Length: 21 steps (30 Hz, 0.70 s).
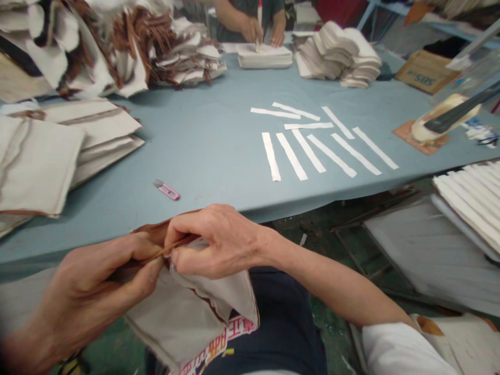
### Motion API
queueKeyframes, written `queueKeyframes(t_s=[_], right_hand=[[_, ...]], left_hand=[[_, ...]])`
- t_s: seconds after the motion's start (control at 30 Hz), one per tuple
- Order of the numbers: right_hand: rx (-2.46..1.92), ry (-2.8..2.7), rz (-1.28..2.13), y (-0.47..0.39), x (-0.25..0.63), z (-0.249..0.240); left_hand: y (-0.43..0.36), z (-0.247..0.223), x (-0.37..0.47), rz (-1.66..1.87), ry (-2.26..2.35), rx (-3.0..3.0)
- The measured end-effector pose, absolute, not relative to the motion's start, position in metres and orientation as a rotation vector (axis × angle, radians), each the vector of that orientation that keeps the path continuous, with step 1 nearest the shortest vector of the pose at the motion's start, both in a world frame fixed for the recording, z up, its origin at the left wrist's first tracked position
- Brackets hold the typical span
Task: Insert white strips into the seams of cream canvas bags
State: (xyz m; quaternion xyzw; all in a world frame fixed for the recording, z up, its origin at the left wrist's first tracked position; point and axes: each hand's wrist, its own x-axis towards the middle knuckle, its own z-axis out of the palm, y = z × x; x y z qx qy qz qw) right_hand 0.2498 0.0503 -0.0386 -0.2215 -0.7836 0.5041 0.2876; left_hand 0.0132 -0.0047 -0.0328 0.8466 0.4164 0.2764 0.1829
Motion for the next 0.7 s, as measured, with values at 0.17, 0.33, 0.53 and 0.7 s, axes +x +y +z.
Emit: queueKeyframes(t_s=[0.17, 0.33, 0.53, 0.7], right_hand=[[-0.612, -2.065, 1.586, 0.061, 0.247, -0.042], [-0.455, -2.145, 1.522, 0.058, 0.248, -0.042], [-0.46, -2.403, 0.677, 0.045, 0.247, -0.048], [-0.42, -2.31, 0.566, 0.04, 0.25, -0.045]], left_hand=[[-0.003, -0.028, 0.014, 0.768, 1.203, 2.275], [0.004, -0.02, 0.005, 0.59, 1.075, 2.042], [0.01, -0.015, 0.004, 0.505, 0.976, 2.043], [0.006, -0.013, 0.007, 0.621, 0.974, 2.116]])
